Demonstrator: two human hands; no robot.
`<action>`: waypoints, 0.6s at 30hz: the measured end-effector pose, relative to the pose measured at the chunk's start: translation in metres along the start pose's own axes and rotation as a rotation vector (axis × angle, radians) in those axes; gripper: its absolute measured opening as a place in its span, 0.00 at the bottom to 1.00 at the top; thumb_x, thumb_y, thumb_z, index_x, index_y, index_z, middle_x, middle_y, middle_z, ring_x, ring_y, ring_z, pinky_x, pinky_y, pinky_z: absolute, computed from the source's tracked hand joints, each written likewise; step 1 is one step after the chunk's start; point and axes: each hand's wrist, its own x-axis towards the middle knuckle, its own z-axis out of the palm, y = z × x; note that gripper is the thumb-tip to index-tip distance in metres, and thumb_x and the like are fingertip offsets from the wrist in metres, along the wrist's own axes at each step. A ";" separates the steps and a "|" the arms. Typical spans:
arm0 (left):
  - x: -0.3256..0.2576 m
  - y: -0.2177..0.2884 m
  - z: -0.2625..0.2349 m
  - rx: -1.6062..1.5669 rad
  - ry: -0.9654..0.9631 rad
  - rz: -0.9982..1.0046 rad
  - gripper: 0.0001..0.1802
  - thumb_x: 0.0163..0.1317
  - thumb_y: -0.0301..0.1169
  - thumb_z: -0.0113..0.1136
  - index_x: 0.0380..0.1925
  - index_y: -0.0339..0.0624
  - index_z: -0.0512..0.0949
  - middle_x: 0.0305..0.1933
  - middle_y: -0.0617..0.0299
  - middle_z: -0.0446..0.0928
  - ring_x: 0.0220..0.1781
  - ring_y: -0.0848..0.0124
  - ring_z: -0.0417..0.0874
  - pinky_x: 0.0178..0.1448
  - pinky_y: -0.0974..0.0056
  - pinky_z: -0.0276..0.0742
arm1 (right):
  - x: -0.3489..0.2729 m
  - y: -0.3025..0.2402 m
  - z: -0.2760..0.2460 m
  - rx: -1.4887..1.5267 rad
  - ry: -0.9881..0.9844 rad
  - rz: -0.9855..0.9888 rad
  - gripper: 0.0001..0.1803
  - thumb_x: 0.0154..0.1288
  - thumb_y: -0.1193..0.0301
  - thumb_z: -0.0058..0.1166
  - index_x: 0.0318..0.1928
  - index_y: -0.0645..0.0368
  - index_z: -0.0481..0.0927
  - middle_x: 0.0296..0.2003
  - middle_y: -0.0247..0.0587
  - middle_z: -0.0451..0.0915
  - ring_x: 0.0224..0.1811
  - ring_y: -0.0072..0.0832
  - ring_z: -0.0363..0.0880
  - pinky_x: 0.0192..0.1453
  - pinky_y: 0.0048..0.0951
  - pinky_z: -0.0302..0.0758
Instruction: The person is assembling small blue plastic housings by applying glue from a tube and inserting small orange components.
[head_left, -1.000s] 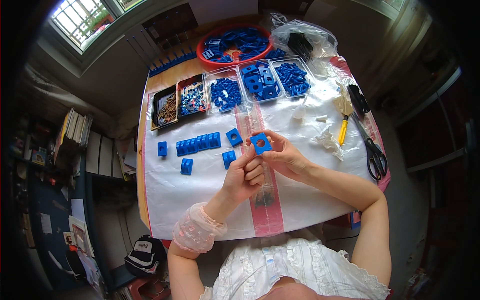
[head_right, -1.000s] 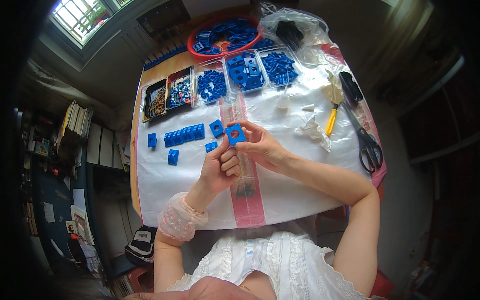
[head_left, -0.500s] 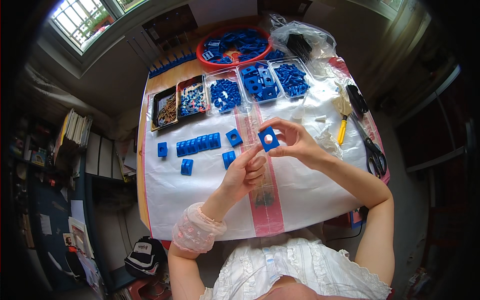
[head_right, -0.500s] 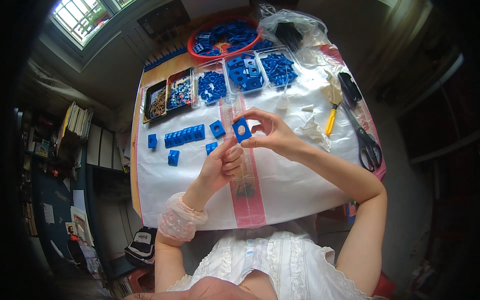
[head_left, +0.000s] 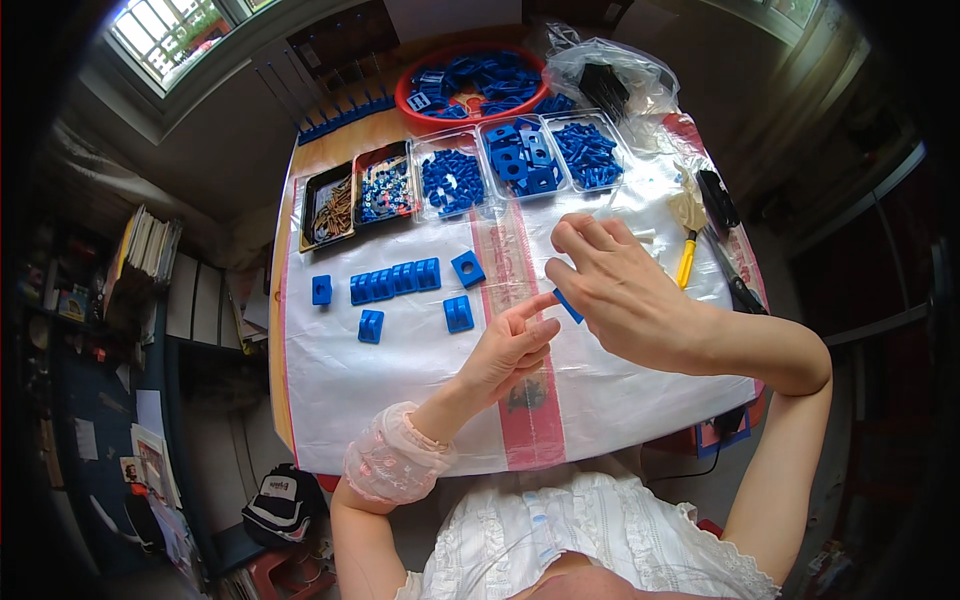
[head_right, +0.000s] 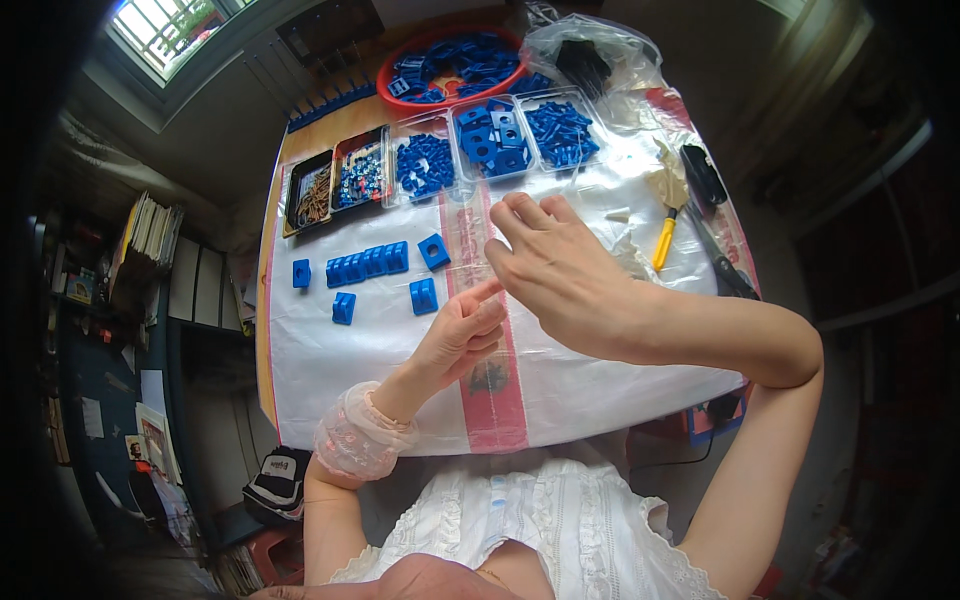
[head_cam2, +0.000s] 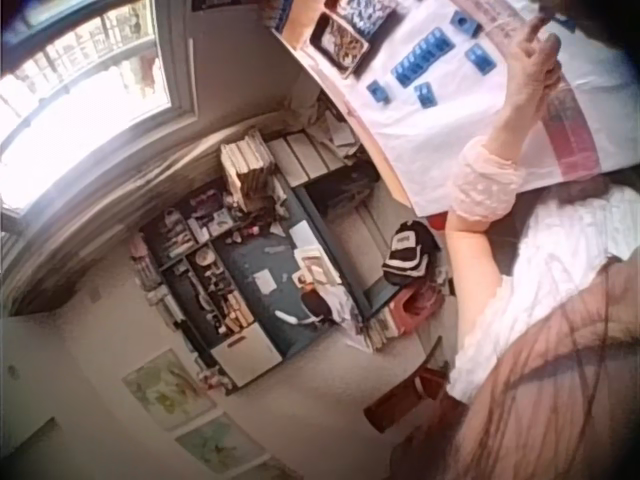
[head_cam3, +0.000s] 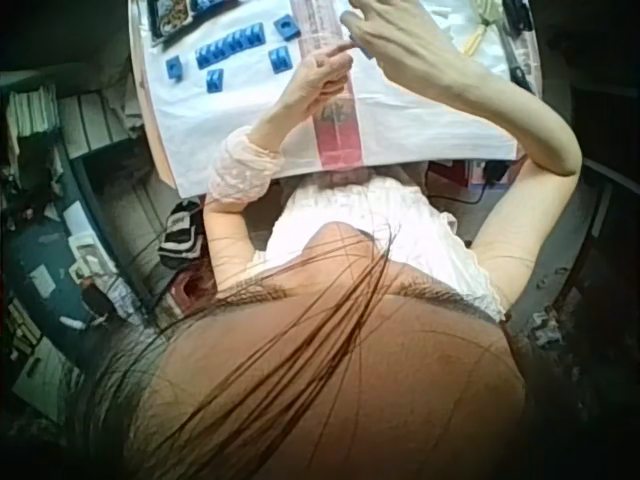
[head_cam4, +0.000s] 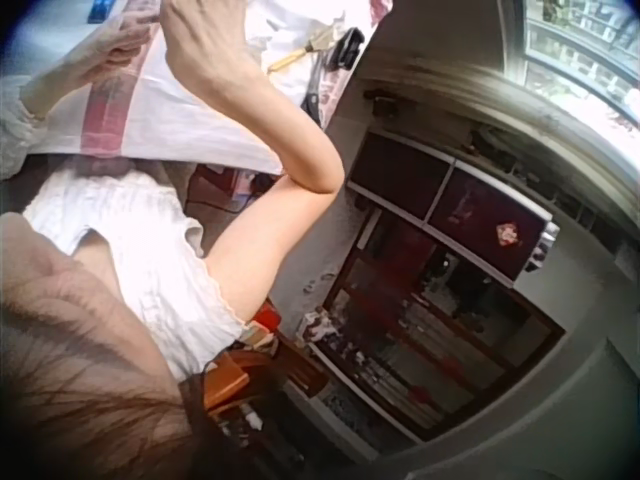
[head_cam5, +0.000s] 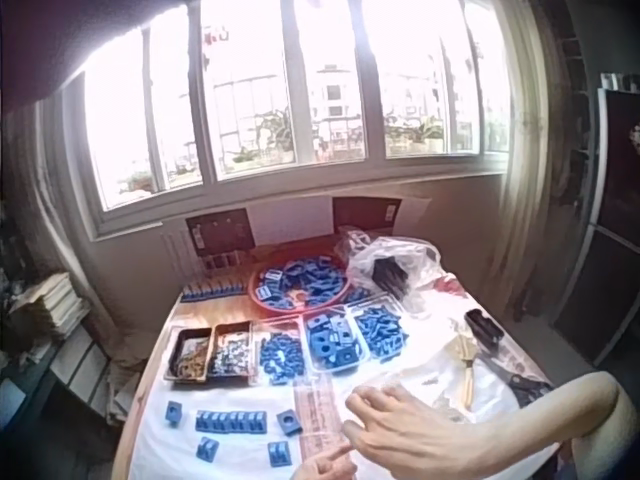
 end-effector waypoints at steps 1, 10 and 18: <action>0.000 0.001 0.000 -0.006 -0.005 0.006 0.28 0.68 0.42 0.61 0.61 0.41 0.65 0.21 0.80 0.57 0.18 0.88 0.54 0.21 0.79 0.48 | 0.003 -0.002 -0.001 0.008 -0.010 -0.008 0.14 0.47 0.81 0.54 0.39 0.70 0.77 0.49 0.53 0.71 0.60 0.43 0.65 0.58 0.39 0.63; 0.002 0.000 -0.004 -0.189 -0.061 0.023 0.16 0.66 0.43 0.63 0.41 0.48 0.69 0.19 0.79 0.58 0.16 0.88 0.53 0.19 0.77 0.46 | 0.020 -0.010 -0.006 -0.002 -0.020 -0.065 0.16 0.47 0.79 0.55 0.40 0.72 0.77 0.51 0.57 0.72 0.60 0.44 0.66 0.58 0.39 0.65; 0.001 0.000 -0.004 -0.180 -0.093 -0.011 0.15 0.67 0.47 0.61 0.39 0.51 0.70 0.18 0.80 0.54 0.16 0.88 0.52 0.19 0.77 0.45 | 0.017 -0.008 -0.004 0.014 0.000 -0.062 0.15 0.47 0.80 0.54 0.39 0.74 0.77 0.49 0.56 0.73 0.58 0.44 0.68 0.58 0.39 0.67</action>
